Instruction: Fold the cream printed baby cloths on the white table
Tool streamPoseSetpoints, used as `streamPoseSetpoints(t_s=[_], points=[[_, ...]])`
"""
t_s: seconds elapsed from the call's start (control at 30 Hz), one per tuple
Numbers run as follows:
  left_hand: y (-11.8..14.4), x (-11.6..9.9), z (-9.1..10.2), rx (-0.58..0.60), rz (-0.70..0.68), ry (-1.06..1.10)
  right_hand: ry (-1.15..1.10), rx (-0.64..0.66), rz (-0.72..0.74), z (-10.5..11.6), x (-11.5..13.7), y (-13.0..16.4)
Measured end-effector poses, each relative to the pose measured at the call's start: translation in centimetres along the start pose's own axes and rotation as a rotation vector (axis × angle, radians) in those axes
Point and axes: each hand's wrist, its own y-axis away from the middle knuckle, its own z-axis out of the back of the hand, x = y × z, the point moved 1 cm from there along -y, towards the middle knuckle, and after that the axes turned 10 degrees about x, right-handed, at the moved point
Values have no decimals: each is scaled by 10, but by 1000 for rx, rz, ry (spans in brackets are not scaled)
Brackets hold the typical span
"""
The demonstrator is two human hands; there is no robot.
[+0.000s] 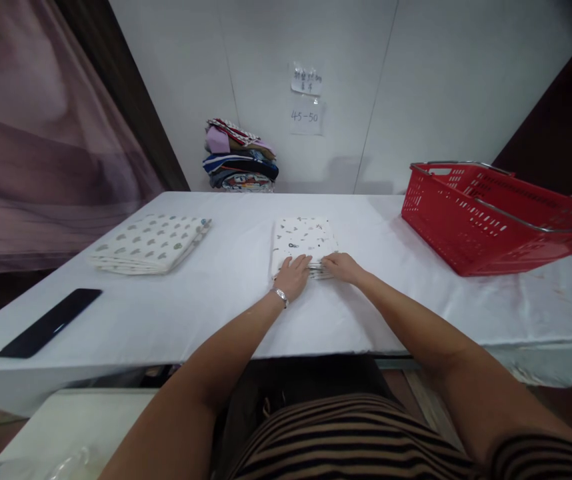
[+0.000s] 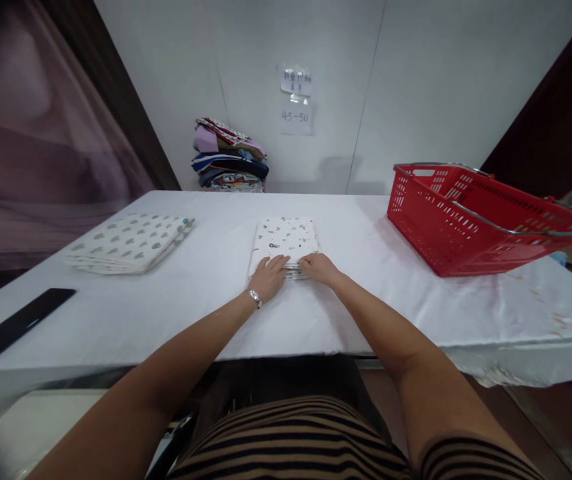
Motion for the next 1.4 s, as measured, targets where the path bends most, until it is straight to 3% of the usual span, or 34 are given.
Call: streamPoseSetpoints(t_s=[0.23,0.53,0.77,0.93,1.07,1.4], points=[[-7,-6,-4,-16,-43,-31,-24,-94,-17,13,-7,-40],[-5,-7,-6,-136,-26,9,262,149,-40,-3,-2,-112],[1,-12,-14,-188,-35,37,302,178,-83,-20,-18,-118],[5,-13,-17,-217,-16,62,292,203,-102,-16,-15,-122],[6,-13,-17,-231,-14,67,324,140,-124,-10,-15,-132],[9,-15,-14,-263,-6,114,360,156,-211,-12,-22,-142]])
